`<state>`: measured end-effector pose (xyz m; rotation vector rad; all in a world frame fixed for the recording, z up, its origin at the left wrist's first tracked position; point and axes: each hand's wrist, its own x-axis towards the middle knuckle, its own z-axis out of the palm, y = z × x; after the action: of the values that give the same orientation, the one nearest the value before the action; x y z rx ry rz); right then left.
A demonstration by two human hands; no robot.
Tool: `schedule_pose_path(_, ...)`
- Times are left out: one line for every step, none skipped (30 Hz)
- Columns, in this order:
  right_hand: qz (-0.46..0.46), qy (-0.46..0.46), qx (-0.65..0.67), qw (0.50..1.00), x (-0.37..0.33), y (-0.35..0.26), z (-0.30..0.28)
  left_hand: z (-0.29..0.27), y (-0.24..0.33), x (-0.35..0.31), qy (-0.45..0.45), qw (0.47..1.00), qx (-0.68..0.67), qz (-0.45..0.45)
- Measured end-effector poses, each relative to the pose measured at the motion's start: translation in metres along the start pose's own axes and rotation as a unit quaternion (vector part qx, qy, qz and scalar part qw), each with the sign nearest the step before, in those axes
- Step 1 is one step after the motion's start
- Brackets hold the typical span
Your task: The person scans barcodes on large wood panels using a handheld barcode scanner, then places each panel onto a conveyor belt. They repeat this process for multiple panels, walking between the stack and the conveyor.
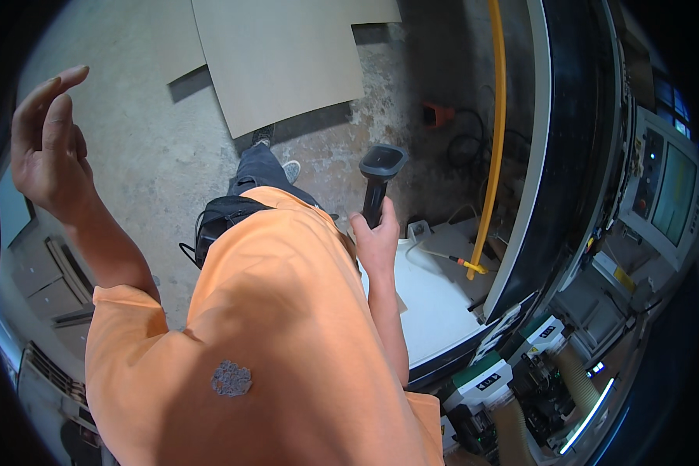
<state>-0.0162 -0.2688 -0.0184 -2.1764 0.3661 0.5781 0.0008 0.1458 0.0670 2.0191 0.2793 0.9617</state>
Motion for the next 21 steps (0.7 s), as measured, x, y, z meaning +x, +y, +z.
schedule_pose_path(-0.003,0.001,0.001,1.0,0.0,-0.0005,0.0003,-0.0004,0.0003,0.0005,-0.008,1.0,0.013,0.005)
schedule_pose_path(-0.003,0.001,-0.002,1.0,-0.0002,-0.0012,0.0008,-0.0008,0.0005,0.0011,-0.005,1.0,0.0,0.001)
schedule_pose_path(-0.003,0.002,-0.004,1.0,-0.0007,-0.0021,0.0014,-0.0012,0.0004,0.0016,-0.007,1.0,0.0,0.001)
schedule_pose_path(0.003,0.003,-0.011,1.0,-0.0012,-0.0032,0.0019,-0.0014,0.0003,0.0019,-0.012,1.0,0.015,0.01)
schedule_pose_path(-0.001,0.003,-0.001,1.0,-0.0018,-0.0042,0.0026,-0.0015,0.0001,0.0021,-0.011,1.0,-0.001,0.002)
schedule_pose_path(0.002,0.003,0.004,1.0,-0.0026,-0.0053,0.0033,-0.0015,-0.0001,0.0021,-0.012,1.0,-0.002,0.003)
schedule_pose_path(0.01,0.006,0.005,1.0,-0.0033,-0.0061,0.0039,-0.0015,-0.0002,0.002,-0.014,1.0,0.014,0.012)
schedule_pose_path(0.011,0.002,0.015,1.0,-0.0041,-0.0067,0.0046,-0.0014,-0.0004,0.0018,-0.016,1.0,0.0,0.003)
schedule_pose_path(0.017,0.001,0.021,1.0,-0.0046,-0.007,0.0052,-0.0014,-0.0004,0.0015,-0.019,1.0,0.002,0.003)
schedule_pose_path(0.022,-0.005,0.023,0.999,-0.005,-0.0068,0.0058,-0.0013,-0.0006,0.0013,-0.024,1.0,0.017,0.01)
schedule_pose_path(0.019,-0.002,0.025,1.0,-0.0052,-0.0064,0.0063,-0.0012,-0.0007,0.0012,-0.024,1.0,0.002,0.002)
schedule_pose_path(0.014,-0.005,0.023,1.0,-0.0052,-0.0056,0.0068,-0.0013,-0.0008,0.0012,-0.026,1.0,-0.001,0.002)
schedule_pose_path(0.012,-0.007,0.017,1.0,-0.005,-0.0045,0.0073,-0.0013,-0.0009,0.0012,-0.029,0.999,0.012,0.009)
schedule_pose_path(0.007,-0.007,0.017,1.0,-0.0049,-0.0033,0.0076,-0.0015,-0.0008,0.0012,-0.029,1.0,-0.002,0.0)
schedule_pose_path(0.004,-0.007,0.014,1.0,-0.0047,-0.002,0.008,-0.0018,-0.0006,0.0012,-0.03,1.0,-0.001,-0.002)
schedule_pose_path(0.01,-0.004,0.003,1.0,-0.0046,-0.0008,0.0082,-0.002,-0.0002,0.0013,-0.032,0.999,0.013,0.008)
schedule_pose_path(0.001,-0.007,0.008,1.0,-0.0046,0.0004,0.0083,-0.0021,0.0001,0.0013,-0.031,1.0,-0.003,-0.004)
schedule_pose_path(0.0,-0.008,0.005,1.0,-0.0046,0.0013,0.0084,-0.0022,0.0005,0.0014,-0.031,1.0,-0.005,-0.003)
schedule_pose_path(0.005,-0.006,-0.004,1.0,-0.0048,0.002,0.0084,-0.0022,0.0011,0.0014,-0.03,0.999,0.008,0.007)
schedule_pose_path(-0.001,-0.008,0.004,1.0,-0.0049,0.0026,0.0085,-0.0023,0.0016,0.0011,-0.03,0.999,-0.013,-0.005)
schedule_pose_path(0.0,-0.009,0.005,1.0,-0.0051,0.0029,0.0085,-0.0023,0.0023,0.0008,-0.029,0.999,-0.019,-0.009)
